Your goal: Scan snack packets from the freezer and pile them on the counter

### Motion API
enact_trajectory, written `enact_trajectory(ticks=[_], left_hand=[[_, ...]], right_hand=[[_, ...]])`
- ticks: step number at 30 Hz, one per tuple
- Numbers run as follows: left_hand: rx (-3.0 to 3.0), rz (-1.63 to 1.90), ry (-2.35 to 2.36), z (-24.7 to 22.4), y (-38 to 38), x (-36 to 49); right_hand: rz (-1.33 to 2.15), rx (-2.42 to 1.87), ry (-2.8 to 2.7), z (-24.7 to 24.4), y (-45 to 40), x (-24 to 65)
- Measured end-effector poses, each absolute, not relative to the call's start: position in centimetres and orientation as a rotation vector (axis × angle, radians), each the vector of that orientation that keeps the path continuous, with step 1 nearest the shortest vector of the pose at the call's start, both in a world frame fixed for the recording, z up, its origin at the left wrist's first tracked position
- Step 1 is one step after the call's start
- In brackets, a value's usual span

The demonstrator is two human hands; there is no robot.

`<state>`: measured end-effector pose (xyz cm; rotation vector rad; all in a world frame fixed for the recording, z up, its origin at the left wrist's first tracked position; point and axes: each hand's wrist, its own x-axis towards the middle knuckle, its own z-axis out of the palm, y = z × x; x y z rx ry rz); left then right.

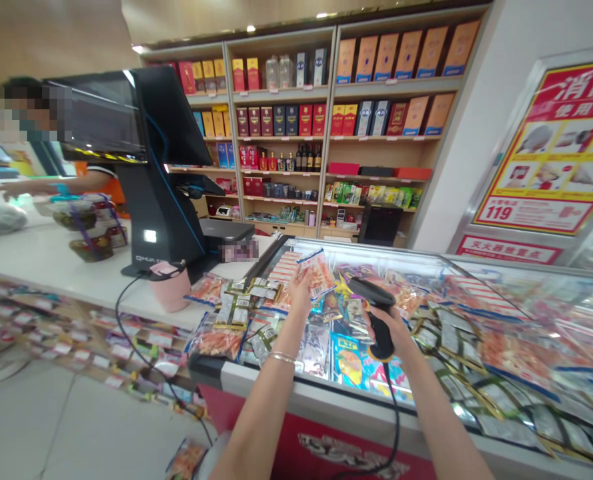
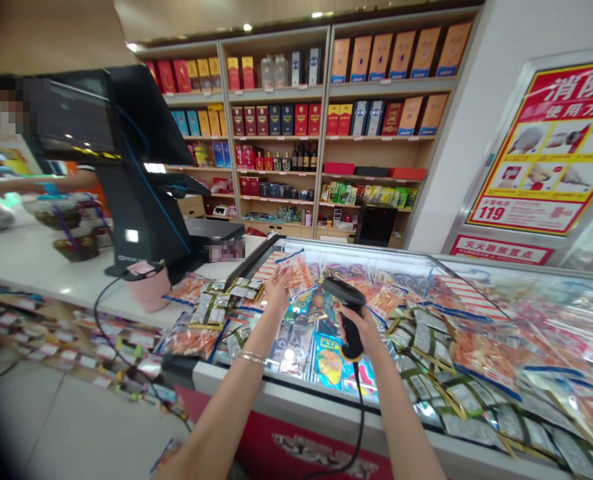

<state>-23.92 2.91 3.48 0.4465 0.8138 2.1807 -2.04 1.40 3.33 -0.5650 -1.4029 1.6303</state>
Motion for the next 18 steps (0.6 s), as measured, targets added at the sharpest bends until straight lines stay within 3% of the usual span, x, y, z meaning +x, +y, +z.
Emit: enact_trajectory(ticks=[10,14,18], left_hand=[[0.701,2.429,1.157,8.1,-6.6,-33.2],[0.682,2.489,1.612,6.8,-10.7,-38.6],[0.944,2.184,2.396,4.2,-13.9,-40.6]], right_hand=[[1.753,-0.325,-1.228,6.6,-3.5,-6.1],[1.837,-0.274,-1.18,5.6,-4.8,-10.6],[1.913,-0.283,-1.044,2.8,-5.5,-15.3]])
